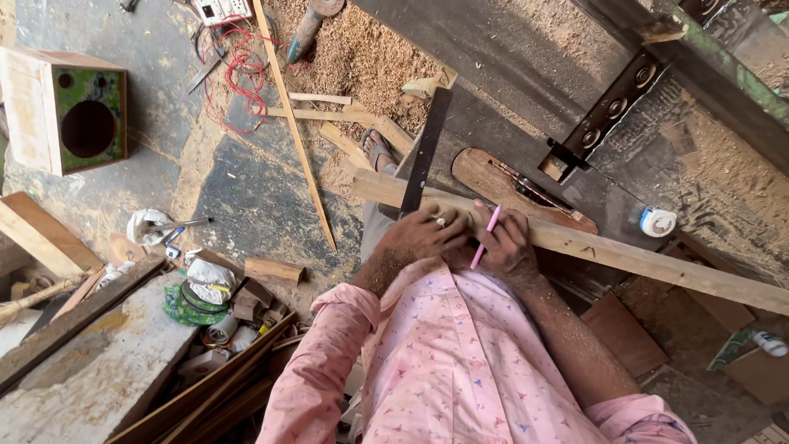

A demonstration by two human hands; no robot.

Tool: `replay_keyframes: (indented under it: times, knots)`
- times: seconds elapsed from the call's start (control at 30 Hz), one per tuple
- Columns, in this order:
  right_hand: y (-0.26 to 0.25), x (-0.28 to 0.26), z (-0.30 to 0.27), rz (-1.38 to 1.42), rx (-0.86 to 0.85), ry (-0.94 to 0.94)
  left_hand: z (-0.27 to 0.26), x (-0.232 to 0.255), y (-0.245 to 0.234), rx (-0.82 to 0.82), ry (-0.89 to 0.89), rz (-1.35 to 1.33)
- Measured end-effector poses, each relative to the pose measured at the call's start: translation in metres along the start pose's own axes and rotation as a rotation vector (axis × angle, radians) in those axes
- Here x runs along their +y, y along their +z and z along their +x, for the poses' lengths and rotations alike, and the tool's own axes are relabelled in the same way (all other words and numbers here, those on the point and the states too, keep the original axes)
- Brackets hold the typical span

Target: The person measures and marks a wooden plank using a tape measure and a pencil. They use a try square to draw straight lines on the wood, ensuring precise measurements for cutting.

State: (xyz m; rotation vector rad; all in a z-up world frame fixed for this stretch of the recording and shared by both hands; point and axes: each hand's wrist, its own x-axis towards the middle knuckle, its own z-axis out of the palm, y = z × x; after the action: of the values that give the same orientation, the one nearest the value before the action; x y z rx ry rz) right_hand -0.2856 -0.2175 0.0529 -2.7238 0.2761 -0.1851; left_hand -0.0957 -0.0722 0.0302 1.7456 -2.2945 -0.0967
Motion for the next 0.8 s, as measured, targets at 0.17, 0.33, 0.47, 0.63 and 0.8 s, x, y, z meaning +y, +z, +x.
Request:
replay_keyframes:
  times: [0.17,0.33,0.47,0.63,0.8]
  knots:
    - [-0.006,0.001,0.008,0.047,0.046,0.01,0.0,-0.002,0.006,0.108,-0.185,-0.042]
    - [-0.012,-0.006,0.018,-0.003,0.018,0.01,0.003,-0.001,0.005,0.022,-0.171,0.035]
    - [-0.011,-0.005,0.018,-0.046,0.005,-0.032,0.005,-0.004,0.003,-0.034,-0.126,0.144]
    - [-0.008,0.0,0.018,-0.011,-0.004,-0.066,0.003,-0.013,0.002,0.077,-0.144,0.014]
    - [-0.011,0.002,0.017,-0.035,-0.042,-0.077,0.003,-0.017,0.002,0.101,-0.119,-0.056]
